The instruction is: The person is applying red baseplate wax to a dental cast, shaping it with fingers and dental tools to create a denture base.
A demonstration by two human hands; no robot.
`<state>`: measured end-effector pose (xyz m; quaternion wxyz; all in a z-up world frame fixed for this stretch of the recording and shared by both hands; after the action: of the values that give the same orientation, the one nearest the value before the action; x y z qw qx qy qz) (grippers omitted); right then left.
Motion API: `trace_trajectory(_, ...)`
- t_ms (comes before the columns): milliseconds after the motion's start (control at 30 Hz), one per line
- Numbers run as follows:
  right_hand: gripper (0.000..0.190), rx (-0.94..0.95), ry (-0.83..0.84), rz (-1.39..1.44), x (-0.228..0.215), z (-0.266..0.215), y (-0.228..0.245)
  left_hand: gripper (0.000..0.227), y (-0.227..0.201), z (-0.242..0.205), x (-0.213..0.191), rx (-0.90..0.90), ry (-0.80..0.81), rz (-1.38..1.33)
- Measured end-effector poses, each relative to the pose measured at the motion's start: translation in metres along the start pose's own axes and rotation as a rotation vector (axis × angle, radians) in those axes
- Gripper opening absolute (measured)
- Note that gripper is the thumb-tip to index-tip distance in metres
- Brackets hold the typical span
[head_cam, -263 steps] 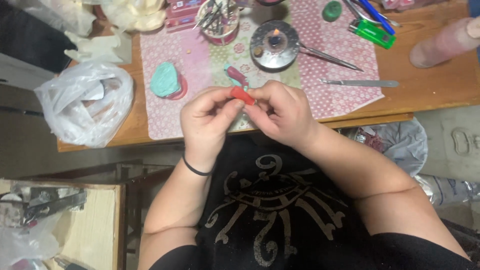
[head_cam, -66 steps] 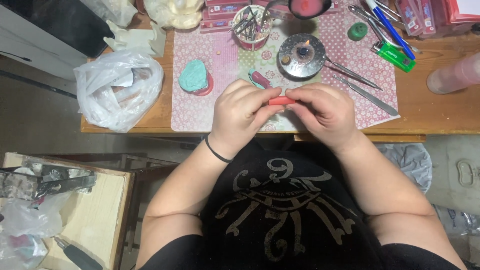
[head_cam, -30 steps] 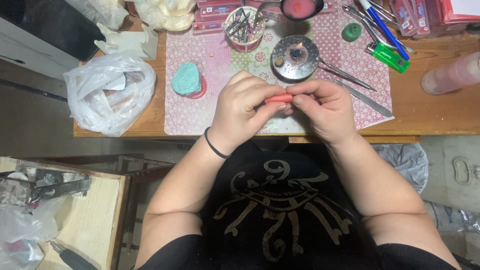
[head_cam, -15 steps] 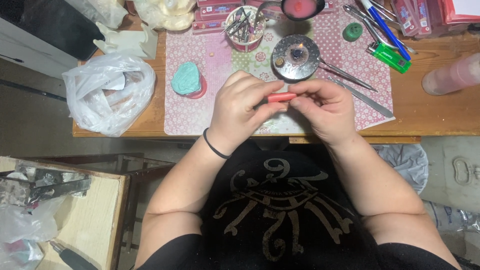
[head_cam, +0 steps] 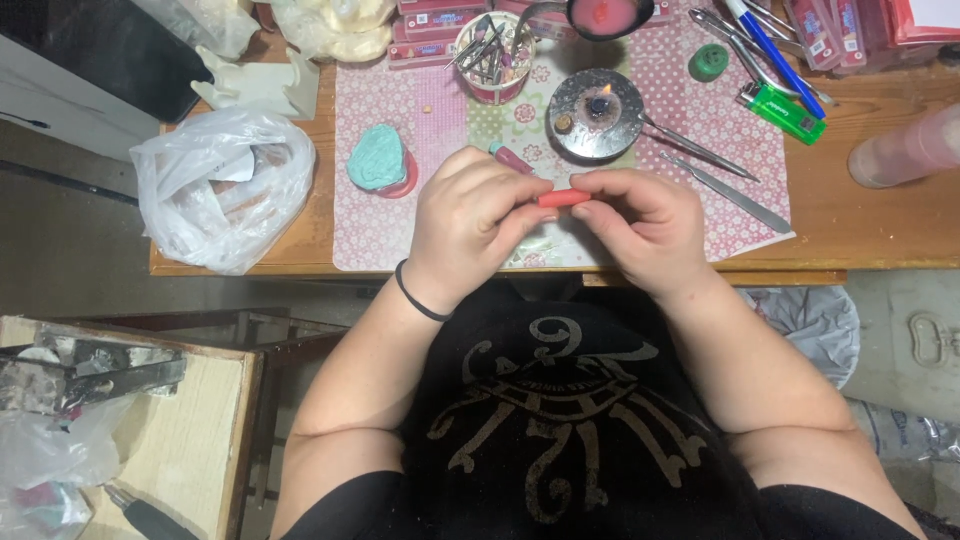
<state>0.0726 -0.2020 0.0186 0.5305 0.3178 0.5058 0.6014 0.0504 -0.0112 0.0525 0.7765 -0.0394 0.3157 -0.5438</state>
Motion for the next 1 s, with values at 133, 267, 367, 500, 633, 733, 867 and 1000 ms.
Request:
trace_trajectory(133, 0.016, -0.079, -0.045, -0.279, -0.001, 0.001, 0.008, 0.014, 0.003, -0.005, 0.003, 0.032, 0.035, 0.016)
trace_trajectory(267, 0.015, -0.115, -0.081, -0.437, -0.004, 0.008, 0.009, 0.016, 0.008, -0.005, 0.004, 0.019, 0.081, 0.028)
trace_trajectory(367, 0.017, -0.088, -0.120, -0.464, -0.028, 0.027, 0.001, 0.053, 0.015, -0.011, 0.002, -0.037, 0.088, 0.072)
trace_trajectory(500, 0.020, 0.100, -0.244, -0.487, -0.046, 0.050, -0.008, 0.043, 0.021, -0.020, -0.017, -0.144, 0.106, 0.184)
trace_trajectory(633, 0.023, 0.175, -0.299, -0.401, -0.050, 0.057, -0.021, 0.031, 0.020, -0.033, -0.029, -0.180, 0.008, 0.202)
trace_trajectory(733, 0.023, 0.157, -0.305, -0.388, -0.051, 0.058, -0.025, 0.029, 0.022, -0.042, -0.030, -0.184, -0.003, 0.198)
trace_trajectory(867, 0.023, 0.136, -0.314, -0.382, -0.054, 0.056, -0.030, 0.024, 0.020, -0.048, -0.034, -0.178, -0.032, 0.185)
trace_trajectory(1000, 0.024, 0.124, -0.302, -0.353, -0.054, 0.053, -0.032, 0.022, 0.020, -0.050, -0.036, -0.193, -0.046, 0.166)
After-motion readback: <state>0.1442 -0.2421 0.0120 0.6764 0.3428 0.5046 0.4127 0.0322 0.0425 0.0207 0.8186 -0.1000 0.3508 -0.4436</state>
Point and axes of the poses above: each hand's wrist, its own z-axis towards the middle knuckle, its own x-axis out of the palm, y = z × x, the point moved 6 cm from there along z, towards the middle knuckle, and after that the axes turned 12 degrees about x, right-handed, at the moved point
